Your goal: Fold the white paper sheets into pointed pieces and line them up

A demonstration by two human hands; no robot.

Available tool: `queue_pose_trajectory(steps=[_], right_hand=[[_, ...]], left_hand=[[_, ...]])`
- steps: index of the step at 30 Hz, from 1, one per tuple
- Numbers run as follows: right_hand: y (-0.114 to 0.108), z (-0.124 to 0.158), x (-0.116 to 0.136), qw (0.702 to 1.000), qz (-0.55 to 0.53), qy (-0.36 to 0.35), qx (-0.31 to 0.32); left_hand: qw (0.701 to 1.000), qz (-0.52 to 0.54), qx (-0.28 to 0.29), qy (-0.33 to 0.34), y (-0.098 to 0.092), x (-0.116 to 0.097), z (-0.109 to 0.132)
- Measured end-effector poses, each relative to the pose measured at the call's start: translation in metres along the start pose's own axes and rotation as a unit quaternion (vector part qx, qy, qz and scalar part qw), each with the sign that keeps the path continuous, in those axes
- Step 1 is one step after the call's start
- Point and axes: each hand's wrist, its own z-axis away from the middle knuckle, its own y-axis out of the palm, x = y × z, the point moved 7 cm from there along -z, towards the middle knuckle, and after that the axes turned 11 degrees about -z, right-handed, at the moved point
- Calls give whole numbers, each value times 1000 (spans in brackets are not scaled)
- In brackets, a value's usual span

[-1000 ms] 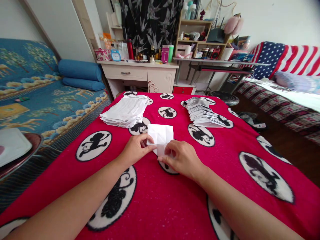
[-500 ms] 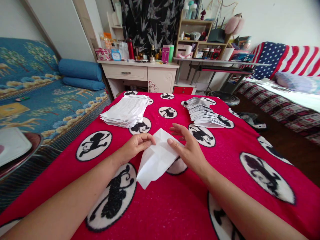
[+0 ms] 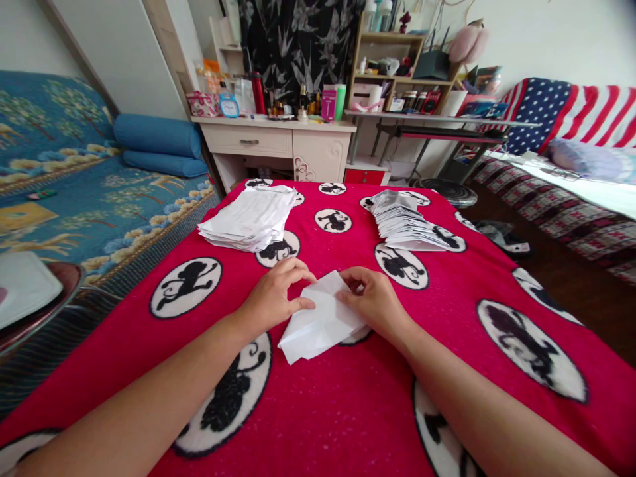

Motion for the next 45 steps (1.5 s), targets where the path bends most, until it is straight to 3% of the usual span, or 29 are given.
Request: queue_pose_trajectory(steps=[7, 10, 14, 21, 29, 34, 37, 40, 45], right_hand=[[12, 12, 33, 978, 148, -132, 65], [18, 18, 43, 959, 206, -144, 130], [22, 20, 44, 952, 207, -135, 179], [16, 7, 22, 978, 181, -62, 89], [16, 8, 14, 985, 137, 25, 100], [3, 2, -7, 997, 63, 34, -24], [-4, 0, -12, 996, 61, 30, -62], [-7, 0, -2, 987, 152, -6, -47], [-5, -1, 14, 966, 251, -55, 41]], left_hand=[[1000, 8, 9, -7, 1, 0, 2], [1000, 9, 4, 8, 0, -4, 2], [997, 30, 46, 48, 6, -10, 3], [995, 27, 84, 53, 10, -13, 4], [995, -33, 42, 90, 5, -21, 6], [991, -46, 32, 118, 4, -26, 7], [992, -47, 47, 111, 6, -26, 7], [993, -41, 63, 96, 6, -25, 7], [994, -18, 86, 72, 3, -22, 6]])
